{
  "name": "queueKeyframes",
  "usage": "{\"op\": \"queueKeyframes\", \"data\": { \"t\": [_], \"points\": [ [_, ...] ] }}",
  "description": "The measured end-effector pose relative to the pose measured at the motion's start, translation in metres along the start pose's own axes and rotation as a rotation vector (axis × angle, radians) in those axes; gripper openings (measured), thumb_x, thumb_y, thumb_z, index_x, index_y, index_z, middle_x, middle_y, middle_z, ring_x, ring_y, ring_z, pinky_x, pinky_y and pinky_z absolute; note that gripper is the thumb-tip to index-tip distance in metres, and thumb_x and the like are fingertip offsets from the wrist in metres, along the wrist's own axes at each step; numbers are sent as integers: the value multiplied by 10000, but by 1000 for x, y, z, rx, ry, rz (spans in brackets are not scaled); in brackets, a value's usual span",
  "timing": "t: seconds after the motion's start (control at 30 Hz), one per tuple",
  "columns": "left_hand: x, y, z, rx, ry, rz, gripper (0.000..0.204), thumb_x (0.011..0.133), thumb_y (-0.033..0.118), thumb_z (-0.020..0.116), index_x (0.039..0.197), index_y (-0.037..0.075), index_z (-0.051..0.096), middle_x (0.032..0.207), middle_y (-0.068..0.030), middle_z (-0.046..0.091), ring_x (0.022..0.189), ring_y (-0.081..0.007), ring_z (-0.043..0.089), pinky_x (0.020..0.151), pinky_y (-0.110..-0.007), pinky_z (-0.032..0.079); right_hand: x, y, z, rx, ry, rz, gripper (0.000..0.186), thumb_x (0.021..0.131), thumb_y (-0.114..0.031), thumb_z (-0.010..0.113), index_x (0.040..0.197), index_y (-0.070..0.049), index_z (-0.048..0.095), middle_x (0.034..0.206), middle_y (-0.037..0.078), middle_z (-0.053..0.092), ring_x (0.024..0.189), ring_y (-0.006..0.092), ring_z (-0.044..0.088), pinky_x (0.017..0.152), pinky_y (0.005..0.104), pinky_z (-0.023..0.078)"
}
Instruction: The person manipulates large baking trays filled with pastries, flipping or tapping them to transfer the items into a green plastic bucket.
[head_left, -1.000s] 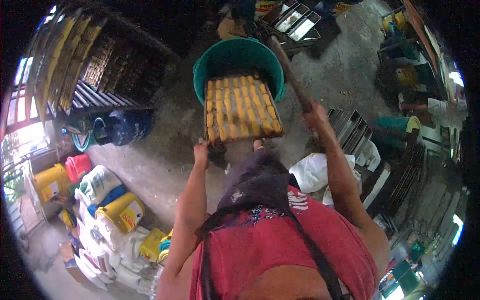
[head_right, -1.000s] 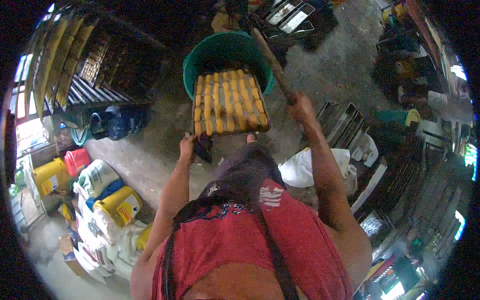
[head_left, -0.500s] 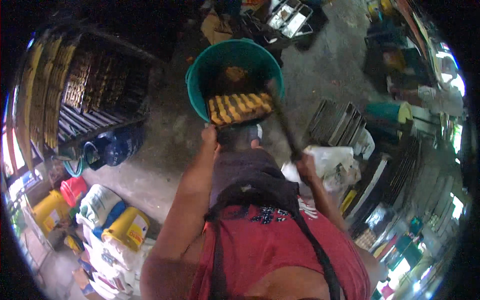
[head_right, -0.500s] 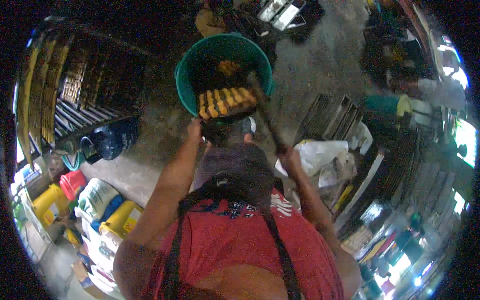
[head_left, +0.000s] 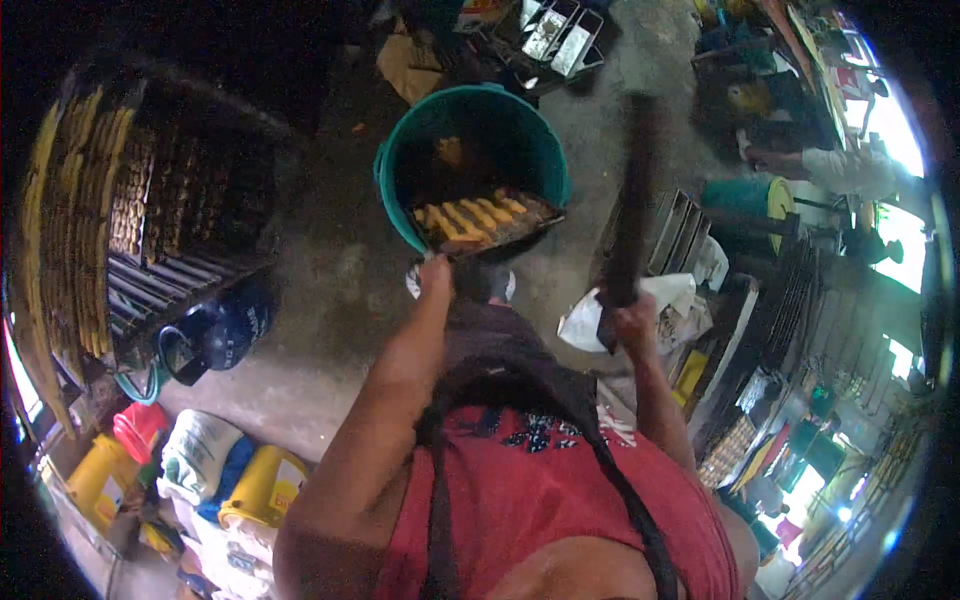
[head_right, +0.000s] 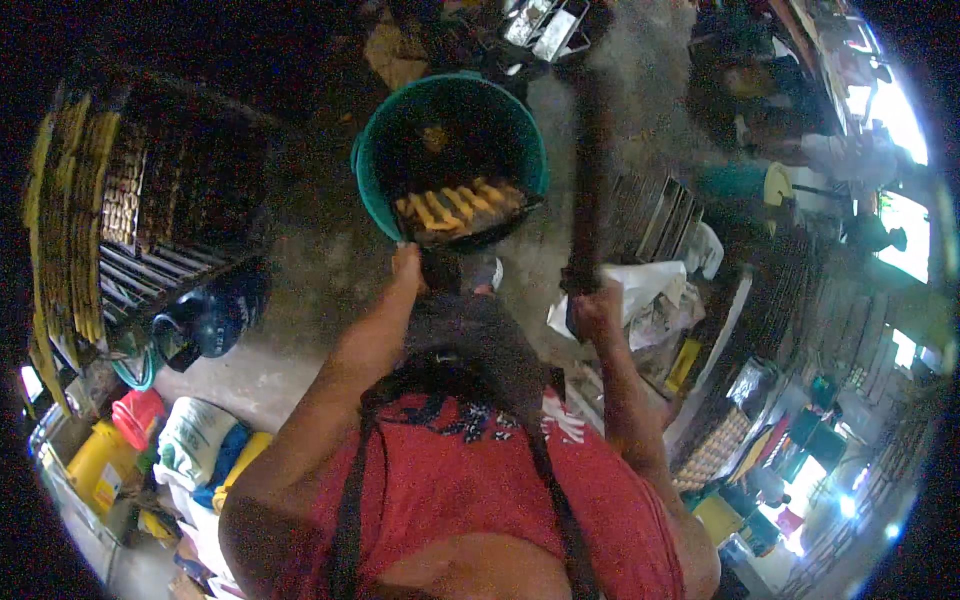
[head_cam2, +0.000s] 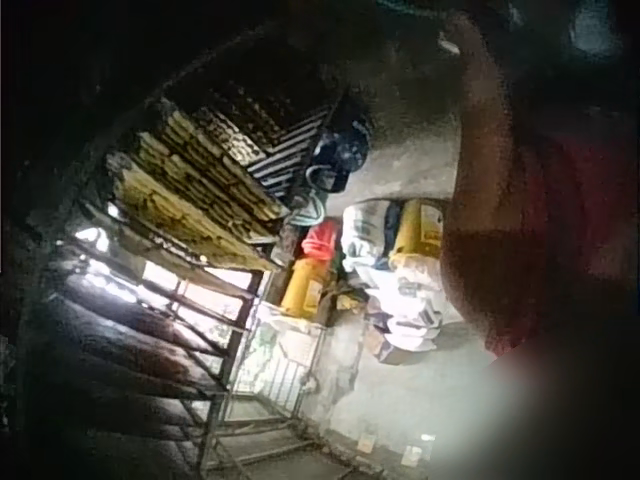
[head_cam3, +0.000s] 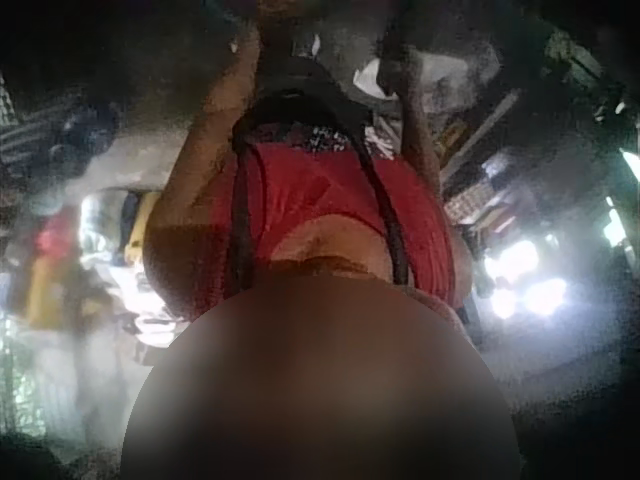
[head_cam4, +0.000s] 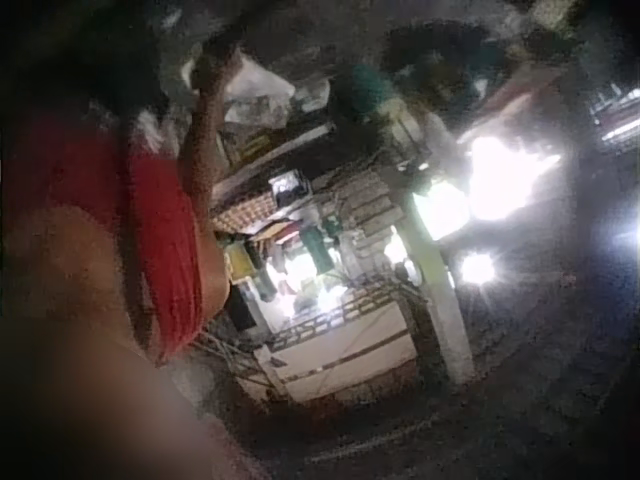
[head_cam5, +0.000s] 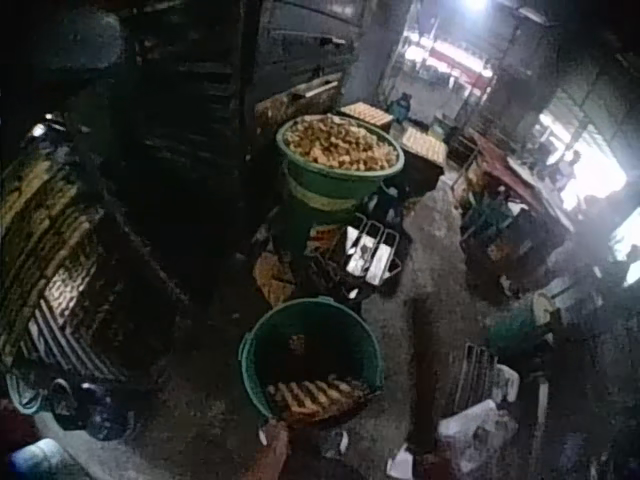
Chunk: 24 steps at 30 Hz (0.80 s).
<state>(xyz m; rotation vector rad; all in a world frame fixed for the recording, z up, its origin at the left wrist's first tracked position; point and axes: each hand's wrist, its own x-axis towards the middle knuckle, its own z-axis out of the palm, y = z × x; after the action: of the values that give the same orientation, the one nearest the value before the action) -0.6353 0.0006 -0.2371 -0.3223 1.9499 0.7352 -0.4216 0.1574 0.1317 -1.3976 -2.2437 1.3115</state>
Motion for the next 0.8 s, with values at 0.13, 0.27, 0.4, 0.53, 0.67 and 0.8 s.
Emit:
{"op": "queueKeyframes", "data": {
  "t": [0.13, 0.27, 0.4, 0.53, 0.67, 0.8],
  "points": [
    [-71, 54, -11, -222, -48, -86, 411, 798, 323, 491, 973, -35, 586, 852, -188, 596, 751, -335, 562, 669, -444, 406, -9, 75, 14, -246, 45, 38, 225, 756, -204, 545, 792, 9, 610, 647, 96, 580, 589, 243, 555, 579, 320, 461],
    [-7, 3, 3, -229, 122, -84, 307, 788, 294, 495, 831, -3, 559, 711, -136, 535, 585, -288, 508, 525, -404, 389, -13, 157, 22, -509, -261, 174, 192, 702, -124, 593, 846, 2, 590, 571, 65, 527, 514, 233, 524, 486, 348, 431],
    [-31, 26, -5, -35, 54, 32, 253, 849, 221, 465, 925, 12, 587, 867, -199, 600, 715, -319, 561, 603, -405, 423, 109, 62, -51, -446, -450, 214, 256, 738, -218, 634, 865, 4, 615, 719, 117, 625, 591, 201, 574, 563, 359, 461],
    [-1, -12, 2, -209, 151, 75, 253, 762, 209, 565, 893, -5, 591, 717, -109, 553, 618, -215, 525, 583, -377, 428, 246, -62, -105, -193, -179, -181, 379, 751, -282, 650, 1015, -32, 544, 787, 116, 629, 636, 204, 593, 579, 350, 470],
    [-41, 17, -1, -418, 205, 41, 340, 754, 255, 573, 887, -58, 576, 784, -201, 589, 742, -317, 575, 628, -414, 426, 319, -21, -93, 141, -665, 132, 443, 718, -286, 675, 1047, -23, 540, 892, 93, 613, 846, 224, 579, 771, 356, 448],
    [-60, 24, -1, -131, 213, -114, 365, 724, 288, 583, 845, -56, 605, 829, -221, 601, 802, -339, 586, 665, -443, 425, 332, 54, -71, -963, -1247, -28, 417, 719, -255, 664, 1074, -73, 543, 950, 80, 594, 918, 214, 545, 826, 364, 423]
  ]
}}
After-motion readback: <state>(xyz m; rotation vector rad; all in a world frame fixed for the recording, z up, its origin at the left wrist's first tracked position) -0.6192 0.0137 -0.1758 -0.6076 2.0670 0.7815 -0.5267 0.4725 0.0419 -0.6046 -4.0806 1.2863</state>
